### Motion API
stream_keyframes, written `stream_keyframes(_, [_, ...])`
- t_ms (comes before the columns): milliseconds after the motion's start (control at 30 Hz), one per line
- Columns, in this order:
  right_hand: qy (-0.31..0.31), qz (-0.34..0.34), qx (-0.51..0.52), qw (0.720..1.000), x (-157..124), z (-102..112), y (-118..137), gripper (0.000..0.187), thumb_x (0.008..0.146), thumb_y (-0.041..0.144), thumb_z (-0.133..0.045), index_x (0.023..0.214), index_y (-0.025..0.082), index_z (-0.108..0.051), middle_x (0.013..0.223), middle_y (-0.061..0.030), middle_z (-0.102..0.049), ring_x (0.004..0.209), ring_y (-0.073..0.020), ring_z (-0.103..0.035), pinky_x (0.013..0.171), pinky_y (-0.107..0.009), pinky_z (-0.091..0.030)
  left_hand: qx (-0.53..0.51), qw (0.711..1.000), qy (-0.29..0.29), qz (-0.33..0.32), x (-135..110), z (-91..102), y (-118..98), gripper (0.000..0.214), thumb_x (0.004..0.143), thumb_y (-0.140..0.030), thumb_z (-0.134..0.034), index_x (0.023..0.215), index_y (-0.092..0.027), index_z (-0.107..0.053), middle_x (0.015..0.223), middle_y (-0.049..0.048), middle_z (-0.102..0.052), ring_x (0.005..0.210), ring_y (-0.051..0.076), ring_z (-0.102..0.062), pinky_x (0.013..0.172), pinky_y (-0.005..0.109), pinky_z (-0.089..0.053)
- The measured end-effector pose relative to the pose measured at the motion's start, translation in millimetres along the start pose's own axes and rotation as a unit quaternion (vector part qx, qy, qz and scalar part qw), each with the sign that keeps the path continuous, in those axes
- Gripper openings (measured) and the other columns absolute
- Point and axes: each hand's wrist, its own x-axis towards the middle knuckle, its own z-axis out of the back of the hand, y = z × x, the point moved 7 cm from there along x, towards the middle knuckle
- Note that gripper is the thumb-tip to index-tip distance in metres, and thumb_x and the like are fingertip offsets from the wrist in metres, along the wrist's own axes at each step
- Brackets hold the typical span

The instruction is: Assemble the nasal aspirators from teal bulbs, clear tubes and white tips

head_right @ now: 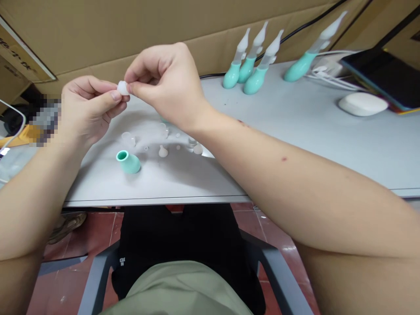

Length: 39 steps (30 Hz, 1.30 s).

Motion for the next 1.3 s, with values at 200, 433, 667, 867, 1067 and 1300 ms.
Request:
stream_keyframes(200, [0.048, 0.004, -0.023, 0.999, 4, -4, 0, 0.020, 0.099, 0.022, -0.095, 0.085, 0.035, -0.091, 0.098, -0.0018, -0.092, 0.096, -0.0275, -0.082, 0.097, -0.044, -0.069, 0.016, 0.999, 0.019, -0.022, 2, 0.3, 0, 0.051, 0.065, -0.053, -0.133, 0.083, -0.031, -0.090, 0.085, -0.0039, -0.090, 0.079, 0.020, -0.092, 0.079, 0.035, -0.083])
stream_keyframes(433, [0.095, -0.068, 0.066, 0.991, 1, 2, 5, 0.018, 0.097, 0.031, -0.112, 0.093, 0.030, -0.094, 0.103, -0.0037, -0.092, 0.103, -0.0263, -0.087, 0.104, -0.041, -0.074, 0.054, 0.997, 0.040, -0.046, 0, -2.8, -8, 0.067, 0.064, -0.071, -0.132, 0.086, -0.030, -0.084, 0.094, -0.0026, -0.094, 0.085, 0.025, -0.093, 0.085, 0.045, -0.085])
stream_keyframes(667, [0.184, -0.186, 0.142, 0.955, -2, 1, -11, 0.043, 0.081, 0.045, -0.126, 0.098, 0.029, -0.090, 0.104, -0.0070, -0.092, 0.108, -0.0319, -0.092, 0.105, -0.049, -0.080, 0.049, 0.995, 0.081, -0.028, -11, -13.4, -20, 0.059, 0.068, -0.066, -0.132, 0.093, -0.032, -0.090, 0.095, -0.0017, -0.094, 0.084, 0.028, -0.093, 0.090, 0.055, -0.086])
stream_keyframes(867, [0.203, -0.203, 0.164, 0.944, -4, -4, -15, 0.031, 0.079, 0.033, -0.118, 0.091, 0.030, -0.089, 0.096, -0.0026, -0.089, 0.094, -0.0229, -0.087, 0.100, -0.039, -0.079, 0.056, 0.995, 0.081, -0.010, -16, -22.0, -28, 0.056, 0.062, -0.064, -0.135, 0.085, -0.032, -0.095, 0.096, -0.0024, -0.095, 0.081, 0.027, -0.094, 0.082, 0.050, -0.085])
stream_keyframes(1067, [0.200, -0.206, 0.146, 0.947, -5, -1, -20, 0.054, 0.085, 0.064, -0.125, 0.095, 0.028, -0.086, 0.097, -0.0040, -0.089, 0.112, -0.0290, -0.093, 0.108, -0.042, -0.079, 0.051, 0.994, 0.089, 0.031, -15, -18.5, -19, 0.067, 0.065, -0.066, -0.134, 0.092, -0.027, -0.087, 0.095, 0.0015, -0.094, 0.097, 0.033, -0.098, 0.092, 0.052, -0.084])
stream_keyframes(1300, [0.205, -0.201, 0.177, 0.941, -5, -6, -13, 0.051, 0.084, 0.053, -0.127, 0.085, 0.025, -0.084, 0.093, -0.0040, -0.089, 0.099, -0.0226, -0.092, 0.098, -0.034, -0.080, 0.051, 0.994, 0.093, 0.032, -16, -16.6, -17, 0.066, 0.059, -0.065, -0.136, 0.090, -0.027, -0.090, 0.094, 0.0013, -0.093, 0.091, 0.033, -0.096, 0.093, 0.057, -0.084])
